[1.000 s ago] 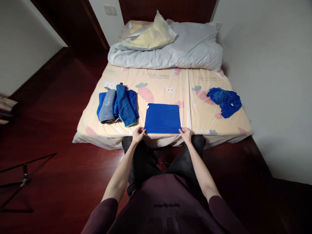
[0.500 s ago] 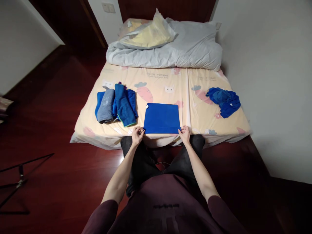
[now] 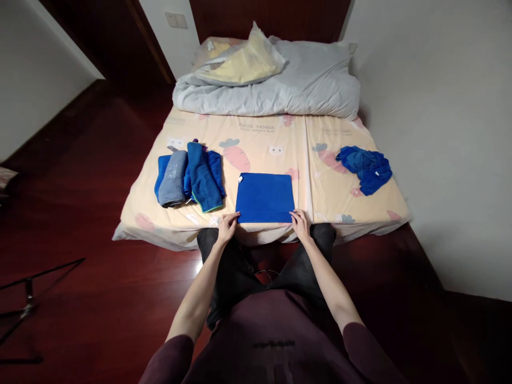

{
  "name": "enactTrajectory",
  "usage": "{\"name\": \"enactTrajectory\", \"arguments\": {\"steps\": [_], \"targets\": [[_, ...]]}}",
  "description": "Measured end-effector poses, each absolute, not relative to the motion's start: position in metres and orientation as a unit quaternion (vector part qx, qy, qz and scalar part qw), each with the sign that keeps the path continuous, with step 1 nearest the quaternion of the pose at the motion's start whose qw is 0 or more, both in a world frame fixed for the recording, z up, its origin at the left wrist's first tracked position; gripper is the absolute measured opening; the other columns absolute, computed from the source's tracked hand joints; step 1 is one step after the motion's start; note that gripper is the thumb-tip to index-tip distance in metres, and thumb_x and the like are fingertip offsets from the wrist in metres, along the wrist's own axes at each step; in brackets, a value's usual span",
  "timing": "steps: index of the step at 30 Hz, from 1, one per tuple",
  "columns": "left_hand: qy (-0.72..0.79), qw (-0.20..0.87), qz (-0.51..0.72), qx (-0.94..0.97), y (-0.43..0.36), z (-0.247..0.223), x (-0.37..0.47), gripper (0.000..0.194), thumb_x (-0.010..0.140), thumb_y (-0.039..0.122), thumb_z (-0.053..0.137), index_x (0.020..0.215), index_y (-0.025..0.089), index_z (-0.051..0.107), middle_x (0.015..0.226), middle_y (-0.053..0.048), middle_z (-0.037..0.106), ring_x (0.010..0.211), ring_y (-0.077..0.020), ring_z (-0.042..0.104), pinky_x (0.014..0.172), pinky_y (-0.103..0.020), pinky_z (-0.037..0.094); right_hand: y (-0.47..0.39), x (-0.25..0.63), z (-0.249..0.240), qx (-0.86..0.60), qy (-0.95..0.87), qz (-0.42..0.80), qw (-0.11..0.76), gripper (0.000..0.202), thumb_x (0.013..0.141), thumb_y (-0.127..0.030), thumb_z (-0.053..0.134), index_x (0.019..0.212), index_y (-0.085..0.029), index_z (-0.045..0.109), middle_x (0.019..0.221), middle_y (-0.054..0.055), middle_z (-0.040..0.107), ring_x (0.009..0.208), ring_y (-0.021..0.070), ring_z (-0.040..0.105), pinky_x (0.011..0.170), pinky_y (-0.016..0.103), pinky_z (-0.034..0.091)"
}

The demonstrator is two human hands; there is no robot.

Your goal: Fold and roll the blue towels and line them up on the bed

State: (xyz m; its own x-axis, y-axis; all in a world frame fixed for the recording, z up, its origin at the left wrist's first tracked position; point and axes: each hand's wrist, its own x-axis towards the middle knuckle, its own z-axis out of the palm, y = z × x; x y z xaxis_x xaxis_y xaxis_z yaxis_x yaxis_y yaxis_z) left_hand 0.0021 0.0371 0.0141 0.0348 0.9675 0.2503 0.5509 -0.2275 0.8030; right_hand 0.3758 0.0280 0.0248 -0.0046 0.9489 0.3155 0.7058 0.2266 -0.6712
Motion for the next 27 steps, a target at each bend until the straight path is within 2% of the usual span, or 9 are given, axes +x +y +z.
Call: {"name": "enactTrajectory", "arguments": {"steps": [3, 8, 13, 17, 21, 27], "targets": [[0.567, 0.261, 0.392, 0.676, 0.036, 0.017, 0.002, 0.029, 0.093, 0.038, 0.058, 0.115, 0.025, 0.073, 0.124, -0.008, 0.072, 0.113, -0.0289, 0.062, 0.104, -0.051, 0.044, 0.027, 0.381, 0.027, -0.591, -0.713, 0.160, 0.343, 0.035, 0.099, -0.026, 0.046, 0.120, -0.027, 0.074, 0.123, 0.010, 0.065, 0.114, 0.0260, 0.061, 0.106, 0.045, 0.051], [0.556, 0.246, 0.372, 0.701, 0.036, 0.018, 0.001, 0.043, 0.080, 0.037, 0.074, 0.122, 0.025, 0.069, 0.128, -0.009, 0.070, 0.119, -0.0318, 0.060, 0.105, -0.050, 0.042, 0.025, 0.391, 0.037, -0.565, -0.750, 0.154, 0.307, 0.040, 0.093, -0.036, 0.062, 0.132, -0.028, 0.068, 0.131, 0.009, 0.064, 0.123, 0.0295, 0.057, 0.110, 0.049, 0.049], [0.545, 0.231, 0.367, 0.717, 0.038, 0.016, 0.000, 0.040, 0.081, 0.027, 0.067, 0.121, 0.026, 0.070, 0.131, -0.006, 0.068, 0.121, -0.0305, 0.060, 0.107, -0.050, 0.041, 0.028, 0.394, 0.040, -0.551, -0.768, 0.150, 0.289, 0.047, 0.088, -0.032, 0.069, 0.134, -0.025, 0.067, 0.130, 0.011, 0.065, 0.124, 0.0306, 0.058, 0.111, 0.049, 0.049], [0.545, 0.229, 0.360, 0.722, 0.041, 0.013, -0.003, 0.039, 0.082, 0.022, 0.059, 0.119, 0.025, 0.071, 0.130, -0.005, 0.069, 0.121, -0.0286, 0.059, 0.106, -0.048, 0.043, 0.031, 0.395, 0.036, -0.557, -0.752, 0.167, 0.309, 0.044, 0.087, -0.022, 0.062, 0.131, -0.026, 0.069, 0.128, 0.009, 0.067, 0.123, 0.0275, 0.059, 0.112, 0.046, 0.049], [0.552, 0.234, 0.352, 0.718, 0.047, 0.011, -0.005, 0.038, 0.081, 0.016, 0.052, 0.113, 0.023, 0.072, 0.127, -0.005, 0.071, 0.119, -0.0258, 0.062, 0.107, -0.047, 0.043, 0.036, 0.396, 0.030, -0.566, -0.709, 0.213, 0.363, 0.045, 0.083, -0.014, 0.053, 0.122, -0.025, 0.074, 0.123, 0.007, 0.070, 0.117, 0.0238, 0.064, 0.106, 0.041, 0.054], [0.555, 0.234, 0.383, 0.700, 0.056, 0.011, -0.003, 0.037, 0.079, 0.013, 0.052, 0.108, 0.023, 0.072, 0.119, -0.005, 0.074, 0.113, -0.0258, 0.064, 0.101, -0.045, 0.046, 0.049, 0.402, 0.019, -0.570, -0.660, 0.268, 0.410, 0.040, 0.077, -0.013, 0.054, 0.107, -0.023, 0.078, 0.111, 0.007, 0.073, 0.098, 0.0218, 0.068, 0.087, 0.036, 0.059]]}}
